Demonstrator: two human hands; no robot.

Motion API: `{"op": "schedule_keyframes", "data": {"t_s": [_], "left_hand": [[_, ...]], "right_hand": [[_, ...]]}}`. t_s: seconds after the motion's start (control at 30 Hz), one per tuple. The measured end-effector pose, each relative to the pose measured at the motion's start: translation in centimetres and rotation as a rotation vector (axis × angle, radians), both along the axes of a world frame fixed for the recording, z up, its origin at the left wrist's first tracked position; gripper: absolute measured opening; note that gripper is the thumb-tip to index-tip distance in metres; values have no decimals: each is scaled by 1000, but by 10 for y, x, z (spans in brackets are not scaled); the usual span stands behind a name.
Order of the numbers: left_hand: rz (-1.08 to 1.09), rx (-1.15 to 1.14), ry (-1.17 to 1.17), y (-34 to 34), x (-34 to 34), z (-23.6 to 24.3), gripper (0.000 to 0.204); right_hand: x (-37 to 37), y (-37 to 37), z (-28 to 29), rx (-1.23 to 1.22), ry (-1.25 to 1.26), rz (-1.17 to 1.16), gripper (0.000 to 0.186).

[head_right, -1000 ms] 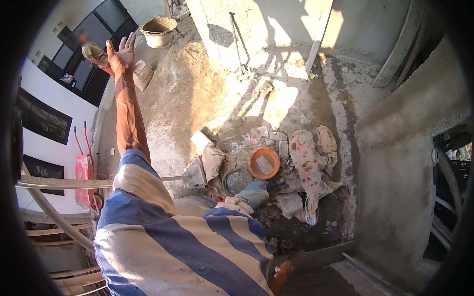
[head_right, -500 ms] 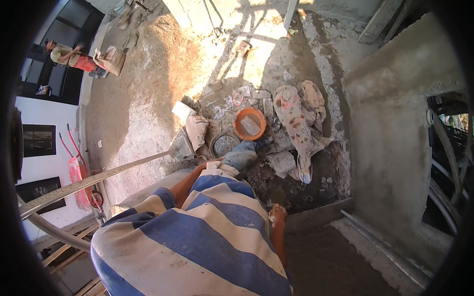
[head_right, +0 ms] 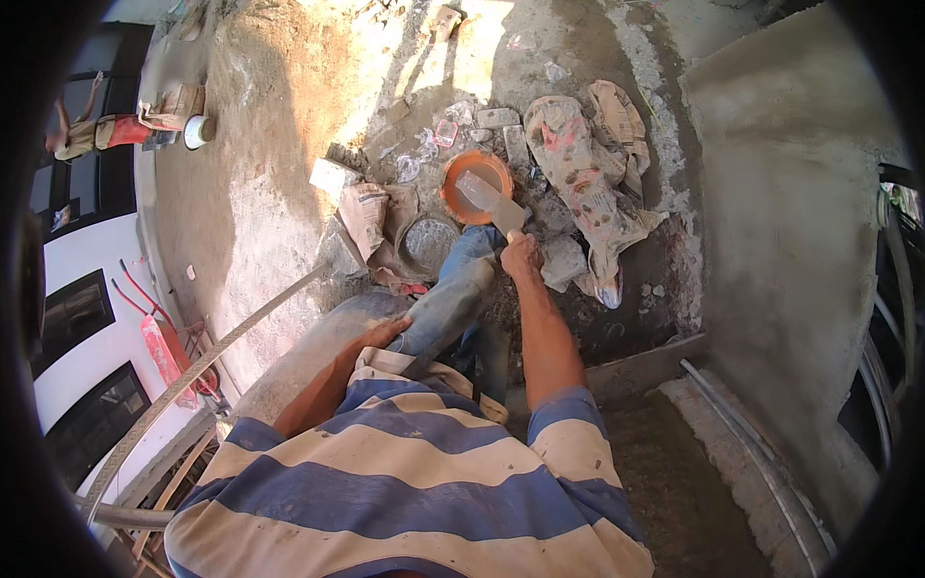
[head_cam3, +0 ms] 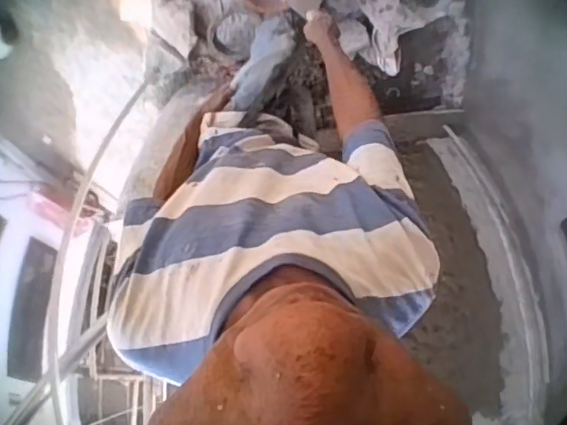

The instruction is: The person applies wet plaster from a bucket onto a wall using a trowel and then levels the surface with a long metal straightedge.

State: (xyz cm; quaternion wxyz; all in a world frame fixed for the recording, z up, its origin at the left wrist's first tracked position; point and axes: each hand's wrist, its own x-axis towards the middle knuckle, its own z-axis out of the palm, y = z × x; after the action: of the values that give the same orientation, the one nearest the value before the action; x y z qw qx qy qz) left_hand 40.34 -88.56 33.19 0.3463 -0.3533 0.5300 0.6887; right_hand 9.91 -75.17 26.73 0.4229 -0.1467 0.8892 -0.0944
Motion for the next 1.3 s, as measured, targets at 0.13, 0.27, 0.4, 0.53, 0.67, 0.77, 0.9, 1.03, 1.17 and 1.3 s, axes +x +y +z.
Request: {"op": "schedule_keyframes", "data": {"t_s": [0.13, 0.27, 0.4, 0.53, 0.67, 0.77, 0.9, 1.03, 1.17, 1.3], "left_hand": [[36, 63, -27, -3, 5, -13, 77], [-217, -151, 42, -14, -16, -23, 78], [-406, -239, 116, -22, -41, -44, 77], [-661, -214, 450, -20, -51, -51, 68], [-617, -290, 48, -5, -79, -39, 69], [-692, -295, 36, 8, -76, -37, 69], [-854, -273, 126, 37, -102, -36, 69], [-1061, -226, 266, 70, -161, -26, 69], [-1221, -186, 282, 86, -218, -5, 69], [-1337, -137, 176, 99, -273, 6, 69]], "right_hand": [[-19, -33, -4, -203, 75, 0, 36], [-31, -10, 3, -272, 50, -144, 37], [-19, 81, 11, -284, 47, -340, 36], [45, 229, -40, -14, 384, -391, 16], [142, 365, -17, -42, 292, -703, 20], [242, 403, 40, -62, 135, -1458, 23], [355, 375, 65, -183, 21, -2188, 33], [428, 287, 53, -411, -30, -2362, 38], [468, 172, -4, -516, -35, -2354, 32], [457, 66, -31, -1040, 269, -2633, 31]]}}
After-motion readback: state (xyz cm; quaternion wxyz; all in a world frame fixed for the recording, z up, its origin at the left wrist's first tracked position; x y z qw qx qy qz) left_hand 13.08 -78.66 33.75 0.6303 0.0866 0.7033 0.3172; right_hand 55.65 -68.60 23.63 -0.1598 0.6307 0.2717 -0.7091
